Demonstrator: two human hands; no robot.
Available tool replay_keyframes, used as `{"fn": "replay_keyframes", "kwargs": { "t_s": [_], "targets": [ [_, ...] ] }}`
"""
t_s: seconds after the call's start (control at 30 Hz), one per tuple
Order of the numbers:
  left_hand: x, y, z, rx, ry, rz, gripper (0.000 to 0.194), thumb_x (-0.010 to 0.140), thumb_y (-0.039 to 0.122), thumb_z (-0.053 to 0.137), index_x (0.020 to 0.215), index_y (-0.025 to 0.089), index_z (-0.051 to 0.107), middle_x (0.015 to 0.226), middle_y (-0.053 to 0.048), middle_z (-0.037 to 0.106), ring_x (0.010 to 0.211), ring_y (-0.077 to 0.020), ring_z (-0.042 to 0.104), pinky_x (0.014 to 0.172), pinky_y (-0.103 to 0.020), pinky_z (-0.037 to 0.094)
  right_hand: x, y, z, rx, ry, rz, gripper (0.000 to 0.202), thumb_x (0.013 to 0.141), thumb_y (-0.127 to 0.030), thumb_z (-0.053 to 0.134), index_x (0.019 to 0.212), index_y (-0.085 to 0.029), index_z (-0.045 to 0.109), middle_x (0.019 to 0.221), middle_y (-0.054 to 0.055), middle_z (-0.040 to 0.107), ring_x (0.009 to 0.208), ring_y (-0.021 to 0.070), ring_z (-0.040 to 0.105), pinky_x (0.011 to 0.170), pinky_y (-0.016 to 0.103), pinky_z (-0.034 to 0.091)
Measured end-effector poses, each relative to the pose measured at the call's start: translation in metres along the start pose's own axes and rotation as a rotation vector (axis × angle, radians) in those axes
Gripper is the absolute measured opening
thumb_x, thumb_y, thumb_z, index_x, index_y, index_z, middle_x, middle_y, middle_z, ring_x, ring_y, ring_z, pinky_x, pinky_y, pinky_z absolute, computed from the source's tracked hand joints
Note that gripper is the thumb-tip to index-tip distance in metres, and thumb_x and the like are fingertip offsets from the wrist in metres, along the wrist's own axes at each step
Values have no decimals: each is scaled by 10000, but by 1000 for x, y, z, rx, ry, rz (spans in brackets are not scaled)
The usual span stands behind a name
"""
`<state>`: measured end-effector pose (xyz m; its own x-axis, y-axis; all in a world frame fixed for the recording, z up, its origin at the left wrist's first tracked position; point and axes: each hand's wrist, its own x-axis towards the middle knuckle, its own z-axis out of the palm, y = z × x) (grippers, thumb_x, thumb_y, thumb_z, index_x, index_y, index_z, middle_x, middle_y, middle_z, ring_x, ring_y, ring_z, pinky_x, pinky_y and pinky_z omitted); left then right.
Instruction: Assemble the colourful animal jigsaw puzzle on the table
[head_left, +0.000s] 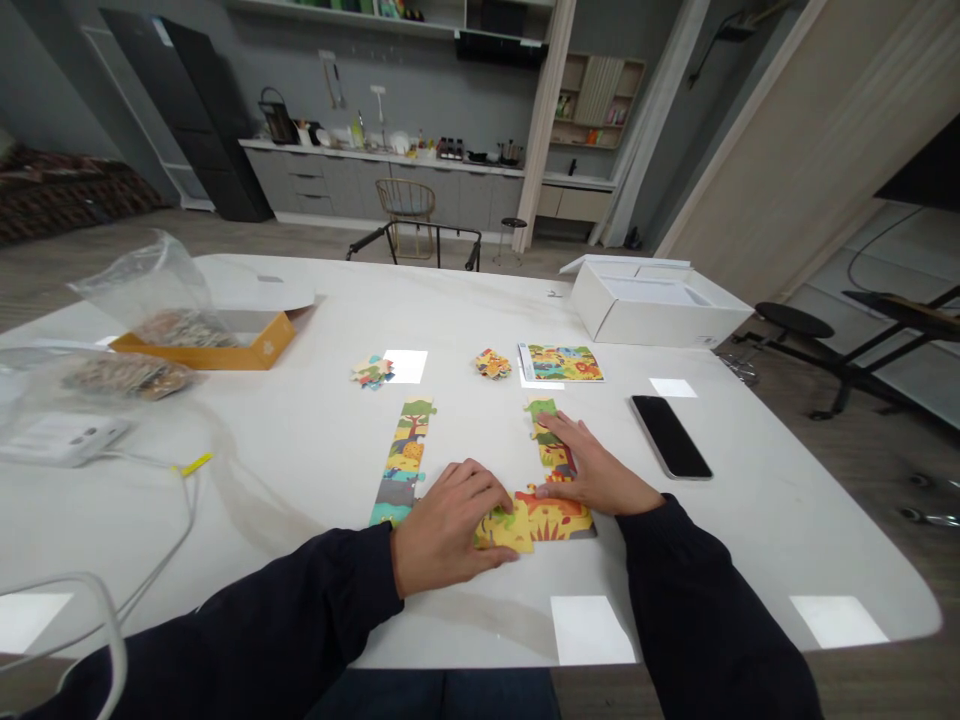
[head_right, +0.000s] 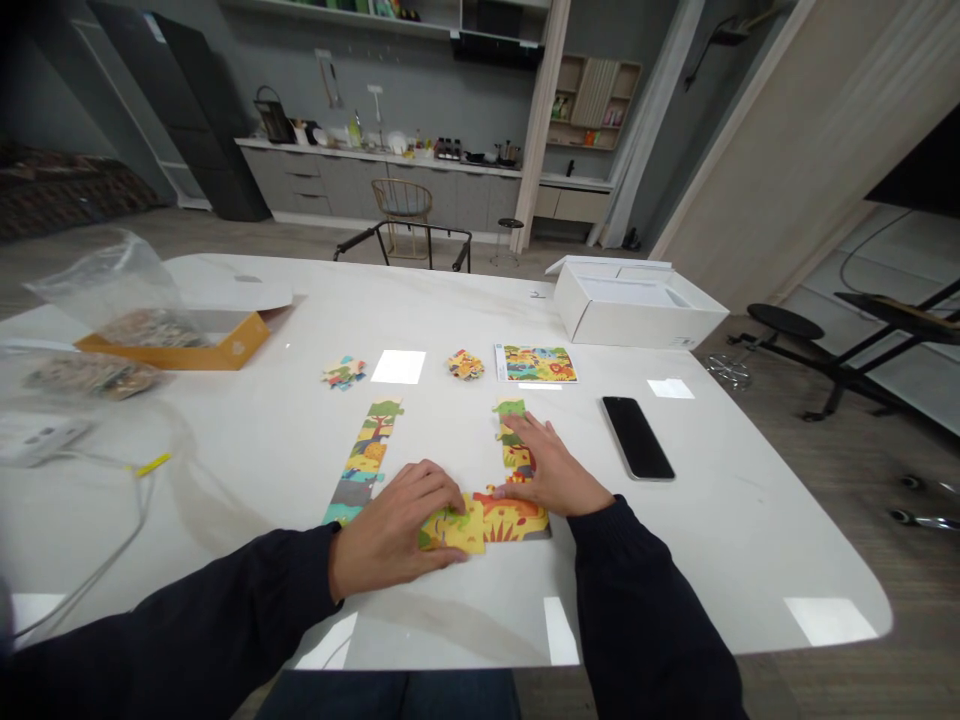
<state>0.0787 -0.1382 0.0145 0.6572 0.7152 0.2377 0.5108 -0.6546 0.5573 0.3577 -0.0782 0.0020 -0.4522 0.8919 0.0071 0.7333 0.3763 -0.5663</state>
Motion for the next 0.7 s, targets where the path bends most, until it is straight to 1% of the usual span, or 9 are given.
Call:
{"fn": "replay_keyframes", "kwargs": {
  "t_s": [0.13,0.27,0.37,0.5,0.7],
  "targets": [
    [0,-1,0,11,2,0,424,762,449,882,1023,218,640,1050,-44,678,1053,-269,557,919,-416,417,-2,2,-2,9,11,0,1109,698,-614,856,1616,-320,308,1657,119,374,1579,368,191,1269,656,103],
    [1,0,-2,24,4,-13,404,751,427,894,1013,215,670,1026,-44,670,1032,-263,557,909,-418,419,-1,2,-2,10,14,8,1105,688,-622,859,1605,-308,329,1653,124,380,1576,371,206,1274,647,97],
    [1,0,-2,18,-1,-11,373,753,430,894,1003,226,707,1016,-44,667,1027,-260,558,907,-419,420,-1,2,-2,9,23,9,1104,681,-630,860,1598,-303,341,1649,128,385,1574,373,211,1274,647,109],
    [0,-2,-2,46,6,-9,310,791,450,860,988,239,747,1031,-59,668,1043,-270,559,909,-431,423,-1,1,-2,8,21,6,1101,678,-629,861,1595,-303,346,1641,126,397,1571,373,224,1273,646,123],
    [0,-1,-5,44,-12,-1,242,794,389,862,948,231,762,1027,-59,670,1029,-264,571,888,-413,438,-4,0,-6,24,49,-2,1097,642,-589,897,1570,-284,397,1597,142,453,1530,381,322,1261,613,226]
  ]
}}
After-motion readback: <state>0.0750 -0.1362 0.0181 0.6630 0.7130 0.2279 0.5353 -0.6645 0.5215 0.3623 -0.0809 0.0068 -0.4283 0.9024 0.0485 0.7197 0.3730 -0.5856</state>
